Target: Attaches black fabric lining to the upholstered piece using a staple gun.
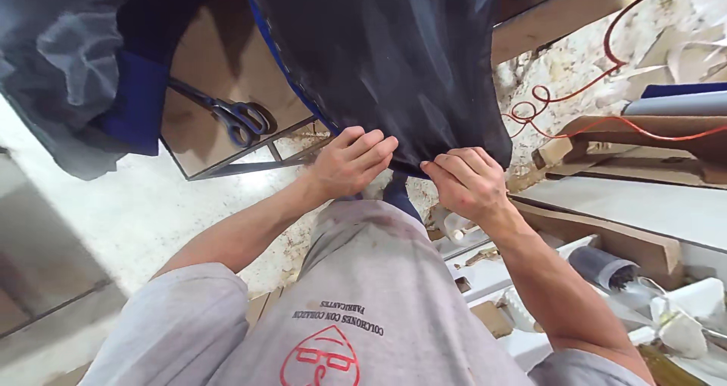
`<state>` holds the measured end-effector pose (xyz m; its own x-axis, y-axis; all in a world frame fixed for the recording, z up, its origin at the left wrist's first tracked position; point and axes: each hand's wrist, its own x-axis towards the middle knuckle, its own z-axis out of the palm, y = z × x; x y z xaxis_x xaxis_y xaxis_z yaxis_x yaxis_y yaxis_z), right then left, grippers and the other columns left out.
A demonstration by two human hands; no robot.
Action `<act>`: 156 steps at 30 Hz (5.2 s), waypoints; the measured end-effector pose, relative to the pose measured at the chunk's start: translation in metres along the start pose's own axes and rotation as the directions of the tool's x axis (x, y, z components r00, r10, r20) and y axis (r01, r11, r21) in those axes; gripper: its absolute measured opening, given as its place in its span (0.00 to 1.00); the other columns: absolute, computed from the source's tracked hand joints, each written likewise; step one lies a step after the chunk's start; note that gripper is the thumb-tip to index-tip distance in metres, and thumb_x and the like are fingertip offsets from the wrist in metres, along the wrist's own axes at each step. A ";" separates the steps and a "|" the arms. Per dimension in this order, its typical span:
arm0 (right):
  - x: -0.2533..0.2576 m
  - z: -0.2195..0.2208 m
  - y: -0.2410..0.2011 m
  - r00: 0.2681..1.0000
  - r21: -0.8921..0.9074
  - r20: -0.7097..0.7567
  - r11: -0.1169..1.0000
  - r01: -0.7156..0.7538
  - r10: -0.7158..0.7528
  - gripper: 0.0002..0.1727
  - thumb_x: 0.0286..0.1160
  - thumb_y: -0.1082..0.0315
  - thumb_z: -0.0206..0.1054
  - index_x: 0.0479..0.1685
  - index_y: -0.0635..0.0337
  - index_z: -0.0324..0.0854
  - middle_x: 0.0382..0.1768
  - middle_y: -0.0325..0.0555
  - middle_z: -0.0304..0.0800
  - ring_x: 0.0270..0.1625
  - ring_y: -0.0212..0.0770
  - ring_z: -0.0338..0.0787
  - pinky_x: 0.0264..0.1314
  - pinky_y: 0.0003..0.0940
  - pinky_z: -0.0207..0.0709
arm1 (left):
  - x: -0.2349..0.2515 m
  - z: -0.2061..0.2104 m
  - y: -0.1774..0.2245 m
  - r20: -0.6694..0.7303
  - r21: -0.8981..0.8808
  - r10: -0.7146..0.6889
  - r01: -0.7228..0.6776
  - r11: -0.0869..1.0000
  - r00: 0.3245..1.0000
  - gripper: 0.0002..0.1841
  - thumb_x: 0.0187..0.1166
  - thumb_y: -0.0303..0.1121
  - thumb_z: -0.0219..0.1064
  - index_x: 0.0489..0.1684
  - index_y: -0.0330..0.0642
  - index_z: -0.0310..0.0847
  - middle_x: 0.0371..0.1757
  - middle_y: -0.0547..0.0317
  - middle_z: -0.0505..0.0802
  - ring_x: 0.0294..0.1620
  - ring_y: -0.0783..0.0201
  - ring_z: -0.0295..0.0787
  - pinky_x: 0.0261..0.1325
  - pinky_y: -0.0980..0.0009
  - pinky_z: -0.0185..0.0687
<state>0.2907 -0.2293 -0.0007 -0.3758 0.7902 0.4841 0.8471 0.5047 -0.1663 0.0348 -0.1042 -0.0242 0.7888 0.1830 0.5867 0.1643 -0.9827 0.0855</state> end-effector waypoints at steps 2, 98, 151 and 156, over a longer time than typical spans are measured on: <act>0.000 0.001 0.000 1.000 0.005 -0.005 1.000 0.005 -0.004 0.08 0.80 0.75 0.65 0.48 0.63 0.91 0.44 0.53 0.93 0.50 0.51 0.92 0.56 0.44 0.83 | -0.002 0.006 0.006 -0.037 -0.008 -0.037 0.037 0.999 0.999 0.10 0.81 0.26 0.62 0.48 0.37 0.90 0.63 0.50 0.93 0.64 0.54 0.87 0.69 0.59 0.74; 0.238 -0.049 0.086 0.270 0.481 0.728 0.751 0.453 -0.630 0.24 0.65 0.45 0.67 0.49 0.53 0.93 0.35 0.46 0.97 0.37 0.40 0.95 0.35 0.45 0.83 | -0.007 0.106 0.118 -0.545 -0.091 -0.569 0.632 0.770 0.616 0.22 0.75 0.36 0.61 0.67 0.59 0.90 0.77 0.54 0.88 0.90 0.44 0.66 0.89 0.34 0.51; 0.234 -0.052 0.105 0.210 0.532 0.667 0.654 0.538 -0.715 0.26 0.69 0.43 0.63 0.46 0.57 0.91 0.33 0.50 0.96 0.36 0.46 0.94 0.35 0.46 0.81 | 0.003 0.147 0.134 -0.678 -0.056 -0.548 0.709 0.703 0.490 0.20 0.81 0.32 0.61 0.70 0.55 0.87 0.80 0.50 0.84 0.90 0.40 0.65 0.91 0.42 0.57; 0.243 -0.100 0.174 0.680 0.341 0.617 0.914 0.222 -0.396 0.37 0.68 0.51 0.80 0.63 0.76 0.76 0.54 0.54 0.92 0.59 0.30 0.91 0.68 0.32 0.85 | 0.055 0.116 0.183 -0.628 -0.489 -0.778 0.794 0.360 -0.034 0.12 0.78 0.33 0.62 0.46 0.36 0.87 0.70 0.38 0.86 0.75 0.51 0.82 0.76 0.56 0.81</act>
<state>0.3847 0.0160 0.1740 -0.8227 0.5520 -0.1356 0.5623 0.7553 -0.3368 0.1774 -0.2704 -0.0697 -0.5260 0.7400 0.4192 0.3963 -0.2229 0.8907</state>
